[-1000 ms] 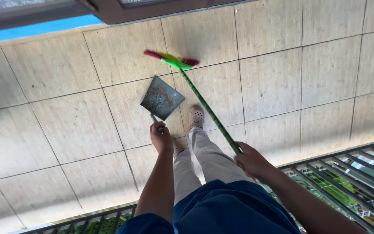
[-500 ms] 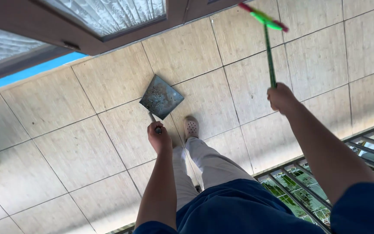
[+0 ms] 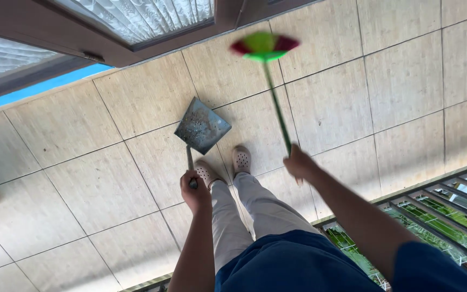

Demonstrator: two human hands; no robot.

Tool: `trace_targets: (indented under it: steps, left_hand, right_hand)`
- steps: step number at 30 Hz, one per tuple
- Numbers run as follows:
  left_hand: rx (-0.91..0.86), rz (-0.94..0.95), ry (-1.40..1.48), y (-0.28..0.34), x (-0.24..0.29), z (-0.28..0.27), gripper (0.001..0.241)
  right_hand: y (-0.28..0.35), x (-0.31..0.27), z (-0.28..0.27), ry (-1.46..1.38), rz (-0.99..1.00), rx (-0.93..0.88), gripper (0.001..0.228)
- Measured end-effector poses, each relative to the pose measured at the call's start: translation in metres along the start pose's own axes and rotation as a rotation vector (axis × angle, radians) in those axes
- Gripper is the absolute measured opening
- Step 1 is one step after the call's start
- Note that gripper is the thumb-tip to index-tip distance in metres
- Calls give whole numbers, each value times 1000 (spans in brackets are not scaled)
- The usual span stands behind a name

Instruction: Sweeping dirt and debris on a balcony using a broom and dustpan.

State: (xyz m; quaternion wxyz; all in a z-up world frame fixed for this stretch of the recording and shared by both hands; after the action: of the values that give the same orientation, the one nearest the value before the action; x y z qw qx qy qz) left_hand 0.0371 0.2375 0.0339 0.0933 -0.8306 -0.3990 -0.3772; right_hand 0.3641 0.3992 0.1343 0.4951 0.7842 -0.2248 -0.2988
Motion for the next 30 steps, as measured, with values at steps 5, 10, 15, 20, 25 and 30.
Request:
trace_targets:
  steps: [5,10,15,20,25,30]
  left_hand:
    - [21,-118,-27,16,-15,-22,21]
    - [34,-186,-4,16,-32,-29,20]
    - [45,-185,-32,14,-30,-43,18]
    - [67,-170,-73,17,-40,-56,19]
    - [81,-199,-52,24,-62,-62,19]
    - [70,-190,-78,35,-67,-76,20]
  right_hand:
    - [80,56,15,-321,60,42,68]
    - [63,53,-49,-419,-5,156,59]
    - [-62,74,-91,-329,-167,191,19]
    - [-84,87,-16,-432,-54,62,28]
    - [91,25,77,-575,93,-128,54]
    - [139,37,90,-718,164,-99,74]
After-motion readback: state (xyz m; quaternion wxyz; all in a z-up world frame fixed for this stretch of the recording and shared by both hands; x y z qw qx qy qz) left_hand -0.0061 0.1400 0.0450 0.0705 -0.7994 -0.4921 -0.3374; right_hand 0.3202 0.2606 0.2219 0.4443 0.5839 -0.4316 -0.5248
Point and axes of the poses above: each hand's wrist, its own y-axis away from the middle knuckle, its own z-axis out of the palm, x = y × z, the point moved 6 cm from there along -y, towards the middle knuckle, and after that the axes turned 14 degrees about -y, right-handed, at the moved point
